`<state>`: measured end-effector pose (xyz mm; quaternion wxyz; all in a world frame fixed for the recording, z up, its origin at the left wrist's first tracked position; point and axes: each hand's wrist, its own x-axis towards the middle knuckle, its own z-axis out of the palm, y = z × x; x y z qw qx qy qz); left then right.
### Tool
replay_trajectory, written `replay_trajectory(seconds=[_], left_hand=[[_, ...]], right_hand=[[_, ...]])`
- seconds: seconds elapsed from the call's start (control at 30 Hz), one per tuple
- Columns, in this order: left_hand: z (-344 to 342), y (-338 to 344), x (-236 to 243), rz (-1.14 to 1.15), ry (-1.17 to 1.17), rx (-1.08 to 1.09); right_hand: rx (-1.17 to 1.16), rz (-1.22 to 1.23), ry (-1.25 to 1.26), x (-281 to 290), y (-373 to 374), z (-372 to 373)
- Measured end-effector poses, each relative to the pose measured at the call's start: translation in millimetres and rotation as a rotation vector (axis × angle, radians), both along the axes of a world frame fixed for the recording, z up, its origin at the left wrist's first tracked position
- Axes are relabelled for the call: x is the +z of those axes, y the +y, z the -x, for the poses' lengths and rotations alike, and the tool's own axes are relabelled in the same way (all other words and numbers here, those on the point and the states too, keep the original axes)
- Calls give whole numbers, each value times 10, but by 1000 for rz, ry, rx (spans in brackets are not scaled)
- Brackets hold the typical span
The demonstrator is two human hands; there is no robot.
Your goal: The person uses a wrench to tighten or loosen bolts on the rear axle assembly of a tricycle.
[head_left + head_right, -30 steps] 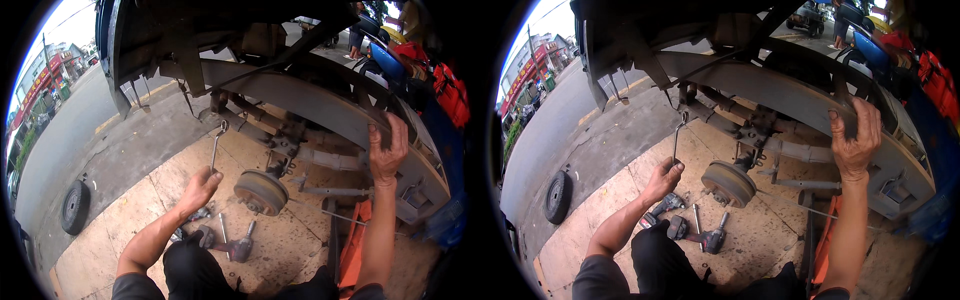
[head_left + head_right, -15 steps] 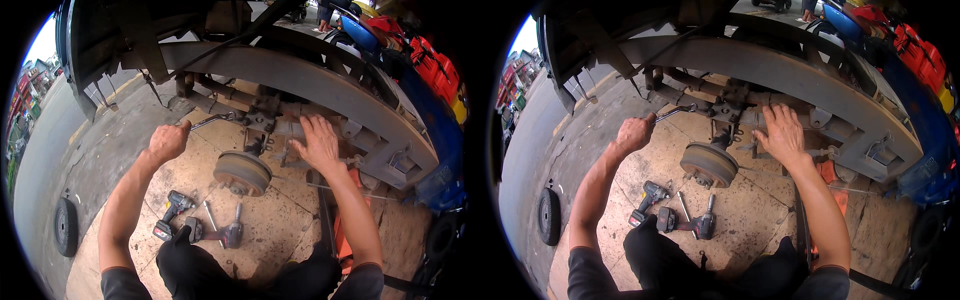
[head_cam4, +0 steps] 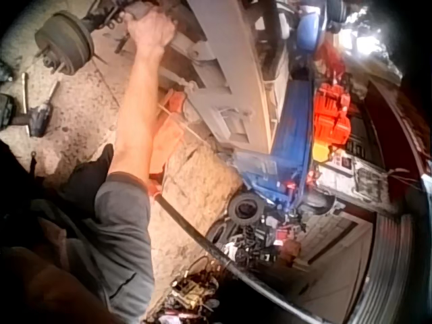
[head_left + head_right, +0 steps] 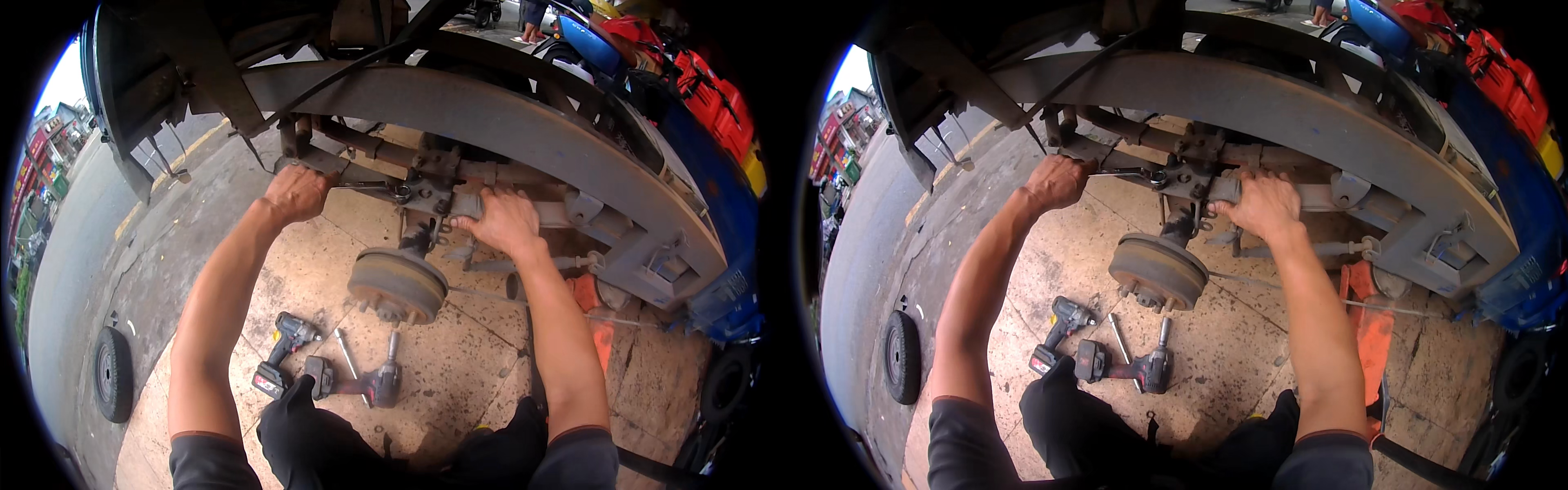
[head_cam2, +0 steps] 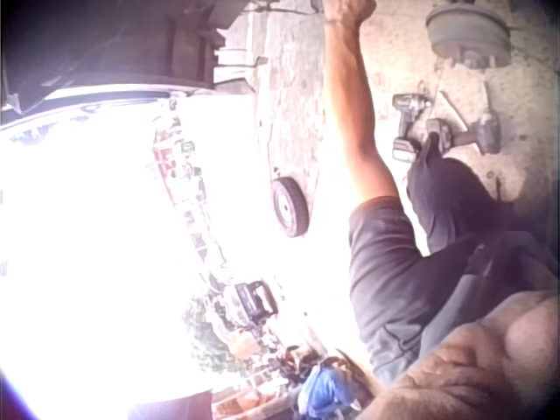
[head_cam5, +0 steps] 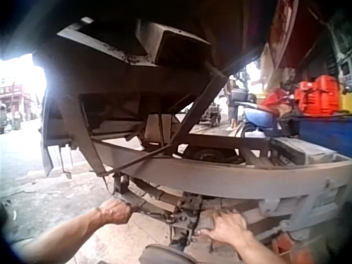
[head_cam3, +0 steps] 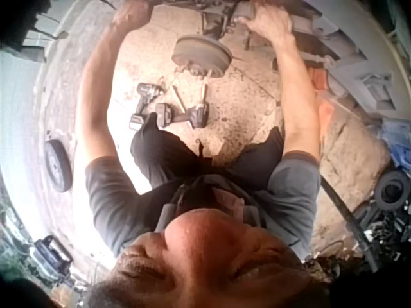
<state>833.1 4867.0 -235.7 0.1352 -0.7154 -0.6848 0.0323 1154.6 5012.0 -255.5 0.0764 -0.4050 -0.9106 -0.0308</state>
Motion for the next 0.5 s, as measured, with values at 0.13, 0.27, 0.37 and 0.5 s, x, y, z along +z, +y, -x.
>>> replay_trajectory(seconds=[0.13,0.27,0.37,0.5], left_hand=[[30,248,60,60,153,90],[178,456,-23,22,162,80],[325,553,-69,-81,149,-38],[232,537,-121,-190,146,-160]], right_hand=[[-34,45,-33,39,1,2],[-8,-57,14,-70,35,-8],[6,-66,26,-49,14,46],[-4,-25,6,-11,5,6]])
